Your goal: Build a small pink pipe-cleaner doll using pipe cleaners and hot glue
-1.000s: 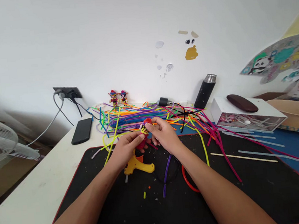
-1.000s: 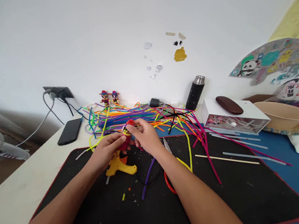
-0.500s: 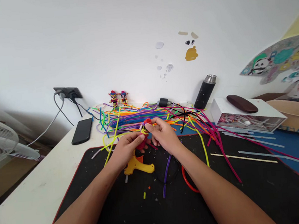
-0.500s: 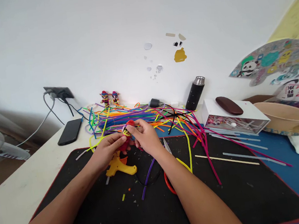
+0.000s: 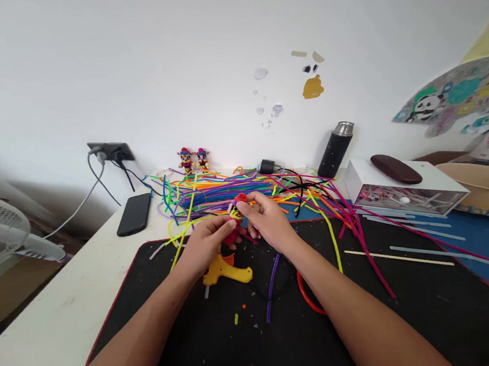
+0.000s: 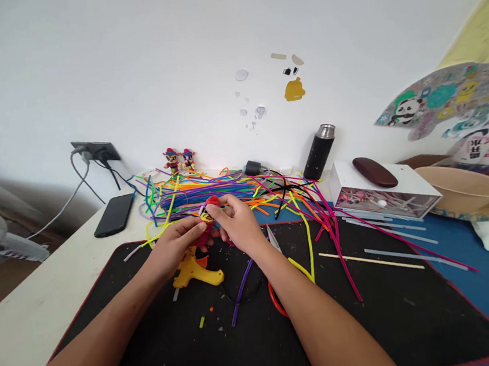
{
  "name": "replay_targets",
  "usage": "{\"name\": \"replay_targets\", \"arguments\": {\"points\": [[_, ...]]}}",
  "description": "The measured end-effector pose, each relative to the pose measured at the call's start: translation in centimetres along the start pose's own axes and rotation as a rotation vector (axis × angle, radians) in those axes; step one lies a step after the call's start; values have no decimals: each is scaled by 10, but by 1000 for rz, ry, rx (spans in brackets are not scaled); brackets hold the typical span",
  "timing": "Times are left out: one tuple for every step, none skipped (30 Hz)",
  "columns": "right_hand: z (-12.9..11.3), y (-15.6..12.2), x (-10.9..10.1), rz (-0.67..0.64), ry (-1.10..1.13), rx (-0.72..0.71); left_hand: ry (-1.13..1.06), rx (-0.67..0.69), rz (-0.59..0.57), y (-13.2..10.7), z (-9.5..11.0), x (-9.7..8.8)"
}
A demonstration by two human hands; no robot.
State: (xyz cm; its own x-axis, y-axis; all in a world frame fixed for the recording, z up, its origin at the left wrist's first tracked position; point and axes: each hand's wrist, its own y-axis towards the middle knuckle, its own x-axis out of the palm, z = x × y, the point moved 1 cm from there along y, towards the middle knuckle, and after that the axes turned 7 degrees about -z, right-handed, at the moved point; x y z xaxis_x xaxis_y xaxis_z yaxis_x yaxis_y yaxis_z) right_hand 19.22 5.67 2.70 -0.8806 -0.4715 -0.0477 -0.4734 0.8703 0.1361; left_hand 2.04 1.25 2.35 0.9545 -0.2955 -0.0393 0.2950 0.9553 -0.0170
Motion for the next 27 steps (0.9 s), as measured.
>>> {"name": "replay_targets", "arguments": {"points": [[0,0,0,2,0,0,2,-2,0,0,0,0],[0,0,0,3,-1,1,4,-5,-2,0,0,0],[0,0,0,3,0,2,3,-7,-2,0,0,0],[-1,0,0,3,1,3,1,-8,-1,0,0,0],[-1,0,1,3,2,4,1,-9,0,0,1,0],[-2,0,1,4,1,6,1,-7,3,0,1,0],[-2,0,1,5,1,7,1,-4,2,0,0,0],[-3,-1,1,6,1,9,0,0,0,0,0,0],[-3,-1,1,6,1,12,-1,3,-3,0,0,0],[-3,-1,1,7,1,13,-4,5,-7,0,0,0],[-3,-1,1,8,3,14,-8,6,-9,0,-1,0],[-3,-1,1,9,7,14,-11,6,-11,0,-1,0],[-3,-1,1,10,12,14,-12,6,-12,0,-1,0],[-3,-1,2,10,17,13,-12,6,-12,0,0,0],[-3,-1,2,11,21,12,-12,8,-13,0,0,0],[-2,-1,2,9,22,12,-11,9,-14,0,1,1],[-2,-1,2,8,22,11,-10,9,-14,0,1,1],[-3,-1,2,7,20,9,-8,9,-14,0,1,1],[-3,-1,2,7,17,8,-4,9,-15,0,2,1],[-3,-1,2,6,14,8,-1,8,-18,0,2,1],[-4,-1,2,7,13,10,0,10,-20,0,2,1],[-4,-1,2,9,12,12,-1,12,-22,-1,2,1],[-5,-1,2,9,13,16,-2,15,-22,0,2,1],[-5,-2,2,8,14,19,-5,16,-23,0,2,1],[-5,-2,2,7,14,21,-9,18,-25,0,2,1],[-5,-2,2,8,14,22,-12,18,-26,0,2,1],[-5,-2,2,8,13,23,-15,18,-28,0,2,1]]}}
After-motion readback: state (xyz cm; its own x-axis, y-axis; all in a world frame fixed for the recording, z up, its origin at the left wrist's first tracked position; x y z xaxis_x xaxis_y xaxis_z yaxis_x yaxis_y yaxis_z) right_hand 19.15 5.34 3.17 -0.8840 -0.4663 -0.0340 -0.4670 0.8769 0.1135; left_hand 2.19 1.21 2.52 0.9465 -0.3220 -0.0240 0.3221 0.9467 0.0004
